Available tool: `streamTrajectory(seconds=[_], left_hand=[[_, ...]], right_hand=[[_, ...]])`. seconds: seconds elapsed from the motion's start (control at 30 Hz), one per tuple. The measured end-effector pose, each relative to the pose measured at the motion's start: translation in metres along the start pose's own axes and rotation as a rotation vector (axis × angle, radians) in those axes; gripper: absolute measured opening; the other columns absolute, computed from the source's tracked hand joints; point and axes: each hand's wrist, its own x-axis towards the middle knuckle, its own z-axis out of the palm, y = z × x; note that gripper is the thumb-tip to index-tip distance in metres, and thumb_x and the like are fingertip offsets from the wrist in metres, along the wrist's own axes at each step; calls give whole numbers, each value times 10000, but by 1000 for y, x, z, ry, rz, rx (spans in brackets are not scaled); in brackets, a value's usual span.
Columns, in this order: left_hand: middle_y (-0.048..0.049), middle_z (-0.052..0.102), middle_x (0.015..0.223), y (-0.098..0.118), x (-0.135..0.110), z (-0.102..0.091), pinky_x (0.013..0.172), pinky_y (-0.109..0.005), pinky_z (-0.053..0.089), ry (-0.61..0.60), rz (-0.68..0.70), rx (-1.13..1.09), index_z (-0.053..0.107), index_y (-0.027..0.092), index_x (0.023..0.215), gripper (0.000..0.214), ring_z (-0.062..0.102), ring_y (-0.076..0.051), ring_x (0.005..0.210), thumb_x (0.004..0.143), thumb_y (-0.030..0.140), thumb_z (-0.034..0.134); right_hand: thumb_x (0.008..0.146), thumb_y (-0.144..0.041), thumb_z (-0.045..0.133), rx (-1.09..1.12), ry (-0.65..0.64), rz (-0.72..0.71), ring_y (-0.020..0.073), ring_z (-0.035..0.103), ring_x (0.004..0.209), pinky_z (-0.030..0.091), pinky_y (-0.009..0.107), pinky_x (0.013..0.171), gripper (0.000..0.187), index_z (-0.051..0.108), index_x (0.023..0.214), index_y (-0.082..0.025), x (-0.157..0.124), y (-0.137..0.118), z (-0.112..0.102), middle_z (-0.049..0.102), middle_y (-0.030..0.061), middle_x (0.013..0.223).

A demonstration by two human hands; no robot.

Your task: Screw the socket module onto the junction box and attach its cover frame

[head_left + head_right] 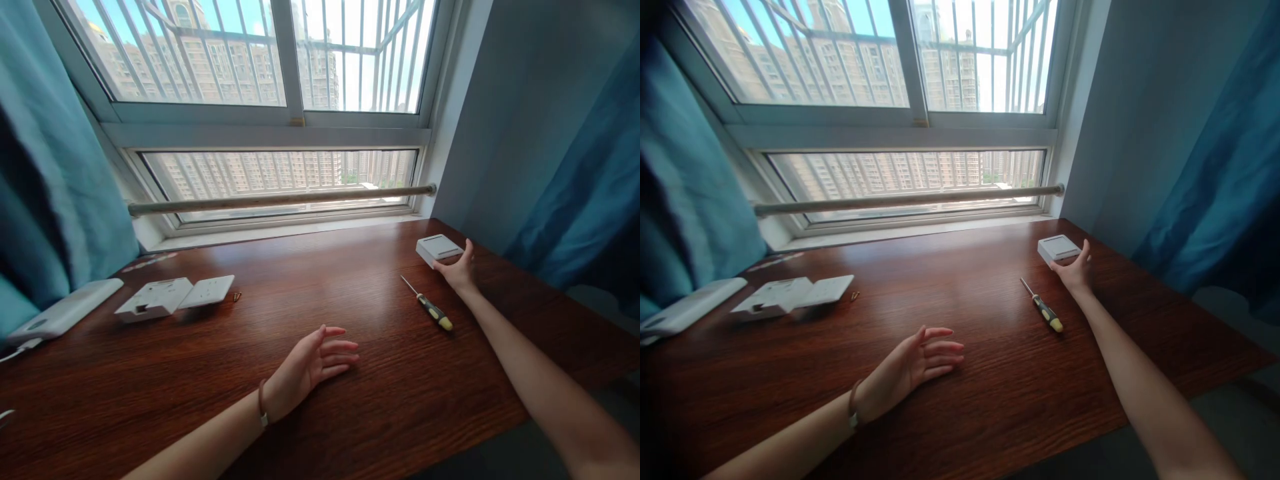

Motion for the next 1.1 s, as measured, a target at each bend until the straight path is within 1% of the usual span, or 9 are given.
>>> streamTrajectory(seconds=[0.1,0.23,0.63,0.87,1.0,1.07,1.1], left_hand=[[-177,618,1100,-2,2,-3,971,-447,350,-1,1,-3,482,119,1108,395,602,-277,1008,891,431,373],[-181,623,1085,-3,0,-3,965,-441,362,5,-4,-9,509,106,1078,399,605,-276,1001,889,432,375],[-181,632,1061,-1,-3,4,962,-452,371,27,18,38,537,97,1038,382,613,-271,974,889,415,387],[-182,635,1048,-2,-4,4,941,-436,388,26,32,45,544,97,1017,376,615,-263,966,878,421,414],[-184,643,1019,-1,-4,6,911,-416,405,29,31,54,555,95,987,369,620,-260,953,864,423,441],[-182,647,1006,-2,-3,6,898,-413,412,21,34,55,560,98,970,353,626,-262,941,847,418,475],[-180,648,1003,-2,-3,6,890,-409,416,16,38,57,563,101,963,341,629,-261,935,836,410,497]], right_hand=[[479,-450,756,6,-13,47,369,506,1059,418,440,831,1113,177,1379,-142,3,18,7,461,231,1218],[465,-504,748,-39,-44,101,382,498,1062,410,459,835,1141,166,1379,-147,3,28,10,454,232,1220],[483,-518,734,-94,-111,132,388,496,1086,412,451,844,1140,153,1386,-137,2,32,10,465,242,1228],[463,-500,751,-85,-167,140,396,445,1151,385,445,906,1140,189,1371,-99,8,40,13,429,261,1275],[454,-512,767,-69,-237,148,413,419,1172,367,455,935,1214,116,1391,-97,11,47,10,395,268,1303],[423,-514,790,-61,-212,116,433,377,1195,358,473,947,1264,100,1394,-92,9,43,4,335,282,1333],[425,-518,792,-54,-161,69,440,342,1214,349,489,956,1255,112,1391,-95,6,37,0,298,279,1352]])
